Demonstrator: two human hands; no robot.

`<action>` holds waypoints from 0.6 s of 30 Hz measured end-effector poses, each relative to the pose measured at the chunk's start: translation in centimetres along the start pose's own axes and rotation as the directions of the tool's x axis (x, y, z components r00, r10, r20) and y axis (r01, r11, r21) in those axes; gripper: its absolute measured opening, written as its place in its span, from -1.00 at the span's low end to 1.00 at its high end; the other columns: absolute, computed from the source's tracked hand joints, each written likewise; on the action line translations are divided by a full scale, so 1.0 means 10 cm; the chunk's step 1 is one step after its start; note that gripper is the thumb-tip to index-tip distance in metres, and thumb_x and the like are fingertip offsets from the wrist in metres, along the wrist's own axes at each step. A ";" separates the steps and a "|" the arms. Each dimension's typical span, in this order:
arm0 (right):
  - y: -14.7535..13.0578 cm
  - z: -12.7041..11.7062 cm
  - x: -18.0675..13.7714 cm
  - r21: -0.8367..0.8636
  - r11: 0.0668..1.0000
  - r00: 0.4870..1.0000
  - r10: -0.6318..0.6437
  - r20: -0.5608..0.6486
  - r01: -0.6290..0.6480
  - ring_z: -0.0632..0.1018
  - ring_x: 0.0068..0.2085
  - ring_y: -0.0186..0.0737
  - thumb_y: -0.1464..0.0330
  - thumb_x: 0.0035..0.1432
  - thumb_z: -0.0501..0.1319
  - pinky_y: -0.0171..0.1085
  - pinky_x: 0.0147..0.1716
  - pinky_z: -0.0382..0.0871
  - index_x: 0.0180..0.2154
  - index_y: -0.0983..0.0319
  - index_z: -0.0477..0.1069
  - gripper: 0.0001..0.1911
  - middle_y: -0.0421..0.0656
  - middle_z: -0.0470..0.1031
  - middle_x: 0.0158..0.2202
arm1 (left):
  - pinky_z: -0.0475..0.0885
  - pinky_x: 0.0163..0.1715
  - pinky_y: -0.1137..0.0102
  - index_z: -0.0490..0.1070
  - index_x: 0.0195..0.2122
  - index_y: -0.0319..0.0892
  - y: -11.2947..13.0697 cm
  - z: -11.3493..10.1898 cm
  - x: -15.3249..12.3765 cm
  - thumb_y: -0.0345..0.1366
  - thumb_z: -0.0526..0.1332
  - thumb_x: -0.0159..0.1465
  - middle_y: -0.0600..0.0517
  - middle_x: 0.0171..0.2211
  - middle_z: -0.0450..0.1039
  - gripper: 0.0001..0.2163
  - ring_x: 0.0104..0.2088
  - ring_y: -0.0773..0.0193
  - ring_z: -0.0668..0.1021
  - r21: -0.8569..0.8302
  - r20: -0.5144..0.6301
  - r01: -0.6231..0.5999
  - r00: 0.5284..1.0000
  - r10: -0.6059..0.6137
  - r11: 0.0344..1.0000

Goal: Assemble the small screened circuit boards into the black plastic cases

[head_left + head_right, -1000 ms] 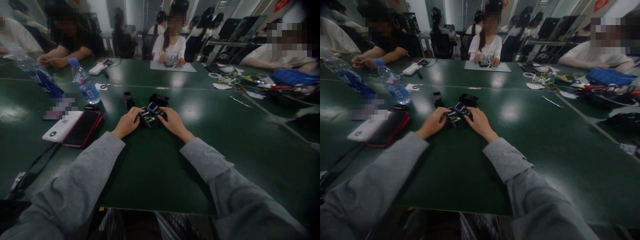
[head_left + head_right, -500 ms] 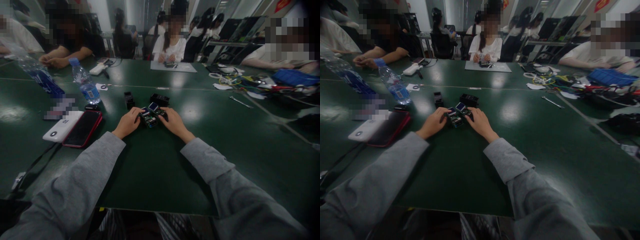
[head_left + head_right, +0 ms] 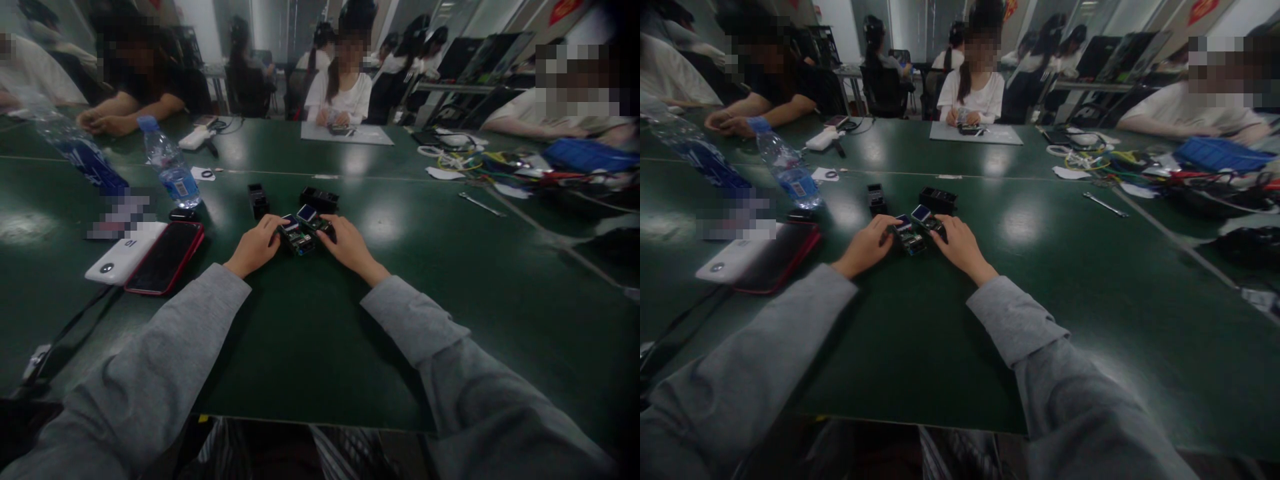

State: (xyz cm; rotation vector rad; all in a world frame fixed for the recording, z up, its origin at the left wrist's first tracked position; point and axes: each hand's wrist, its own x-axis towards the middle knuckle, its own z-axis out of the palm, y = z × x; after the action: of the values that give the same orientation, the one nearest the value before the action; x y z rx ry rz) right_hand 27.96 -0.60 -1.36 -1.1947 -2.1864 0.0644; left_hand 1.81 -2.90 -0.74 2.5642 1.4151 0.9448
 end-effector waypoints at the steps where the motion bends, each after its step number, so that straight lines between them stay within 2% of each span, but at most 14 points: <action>1: 0.00 0.00 0.00 0.001 1.000 1.000 0.001 -0.002 -0.001 0.49 0.05 0.08 0.19 0.33 0.08 0.06 0.01 0.41 0.15 0.27 0.31 -0.56 0.06 0.46 0.04 | 0.52 -0.14 0.31 0.27 0.18 -0.08 0.00 0.00 0.00 -0.48 0.12 0.32 -0.05 0.12 0.34 -0.59 -0.11 0.21 0.54 0.000 0.002 0.003 1.000 -0.003 1.000; 13: 0.02 0.00 -0.01 -0.054 0.999 1.000 0.004 0.030 -0.002 0.49 0.04 0.06 0.20 0.30 0.13 0.02 0.01 0.42 0.18 0.31 0.27 -0.50 0.07 0.45 0.07 | 0.52 -0.22 0.33 0.27 0.17 -0.09 0.02 -0.02 0.00 -0.46 0.12 0.33 -0.04 0.12 0.35 -0.61 -0.19 0.24 0.55 0.029 0.014 0.009 1.000 -0.009 1.000; 18: -0.01 -0.02 -0.01 -0.105 0.992 0.998 0.069 0.011 -0.068 0.52 -0.04 0.06 0.16 0.30 0.13 0.02 -0.05 0.44 0.16 0.31 0.29 -0.50 0.07 0.48 -0.01 | 0.52 -0.19 0.33 0.29 0.16 -0.09 0.04 -0.03 0.00 -0.47 0.11 0.33 -0.03 0.11 0.37 -0.62 -0.14 0.22 0.55 0.065 -0.006 0.015 1.000 -0.015 0.998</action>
State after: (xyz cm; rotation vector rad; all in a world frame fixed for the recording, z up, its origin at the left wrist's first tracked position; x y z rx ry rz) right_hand 28.06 -0.82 -1.19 -1.3318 -2.1842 -0.0133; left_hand 1.94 -3.19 -0.41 2.5951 1.4888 0.9186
